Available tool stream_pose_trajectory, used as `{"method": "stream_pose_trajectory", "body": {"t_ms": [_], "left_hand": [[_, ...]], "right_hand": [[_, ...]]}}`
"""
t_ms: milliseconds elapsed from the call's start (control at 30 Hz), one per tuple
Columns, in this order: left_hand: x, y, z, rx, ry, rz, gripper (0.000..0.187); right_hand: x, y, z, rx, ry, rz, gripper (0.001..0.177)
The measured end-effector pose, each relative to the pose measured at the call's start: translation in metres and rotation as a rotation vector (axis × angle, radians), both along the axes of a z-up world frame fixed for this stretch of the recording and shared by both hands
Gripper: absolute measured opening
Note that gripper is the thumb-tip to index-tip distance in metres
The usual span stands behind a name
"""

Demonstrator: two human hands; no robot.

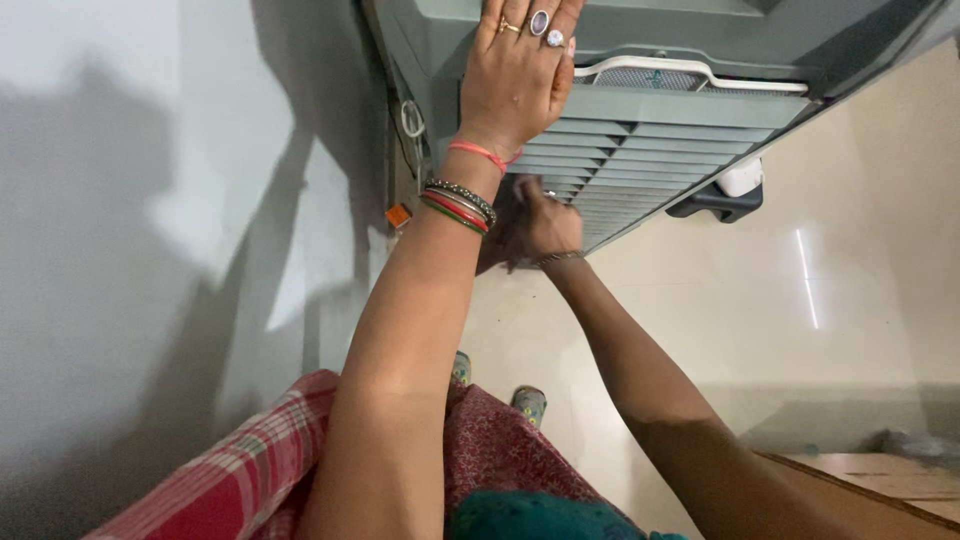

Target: The person wipes the top, sides, and front vent of an air cooler with a cloth.

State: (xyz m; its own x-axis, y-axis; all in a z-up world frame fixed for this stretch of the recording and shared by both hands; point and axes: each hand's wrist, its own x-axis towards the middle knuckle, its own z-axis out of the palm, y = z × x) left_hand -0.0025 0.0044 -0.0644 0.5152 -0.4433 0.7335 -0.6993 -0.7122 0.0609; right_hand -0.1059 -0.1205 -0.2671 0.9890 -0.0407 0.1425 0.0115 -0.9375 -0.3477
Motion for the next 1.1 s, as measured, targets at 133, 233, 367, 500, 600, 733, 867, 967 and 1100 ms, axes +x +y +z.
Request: {"method": "stream_pose_trajectory", "body": {"t_ms": [133,233,367,500,600,733,867,967,1100], "left_hand": [[0.000,0.000,-0.002,-0.029,-0.024,-0.007,0.051],[-0.001,-0.002,-0.001,-0.017,-0.015,0.018,0.052],[-0.001,-0.005,-0.002,0.009,-0.004,0.041,0.055],[-0.002,-0.005,0.000,0.033,0.030,0.042,0.060],[-0.003,-0.003,0.000,0.003,-0.043,0.050,0.059],[0.001,-0.007,-0.005,0.055,0.015,0.054,0.060],[0.003,-0.006,-0.009,0.040,0.007,0.060,0.059],[0.001,-0.007,-0.008,0.042,0.023,0.059,0.059],[0.001,-0.007,-0.008,0.068,0.081,0.068,0.056]], "right_hand": [[-0.037,-0.032,0.021,0.008,-0.054,-0.232,0.054],[-0.035,-0.014,0.017,0.114,-0.037,-0.319,0.048],[-0.018,0.030,-0.019,0.174,-0.007,-0.168,0.048],[-0.010,0.063,-0.064,0.133,0.075,0.254,0.053],[-0.025,0.068,-0.084,0.173,0.106,0.307,0.057],[-0.050,0.020,-0.097,0.176,-0.196,-0.050,0.064],[-0.044,-0.021,-0.081,0.056,-0.093,-0.210,0.056],[-0.051,-0.030,-0.065,0.051,-0.221,-0.141,0.052],[-0.045,-0.037,-0.041,-0.082,-0.246,-0.166,0.049]]}}
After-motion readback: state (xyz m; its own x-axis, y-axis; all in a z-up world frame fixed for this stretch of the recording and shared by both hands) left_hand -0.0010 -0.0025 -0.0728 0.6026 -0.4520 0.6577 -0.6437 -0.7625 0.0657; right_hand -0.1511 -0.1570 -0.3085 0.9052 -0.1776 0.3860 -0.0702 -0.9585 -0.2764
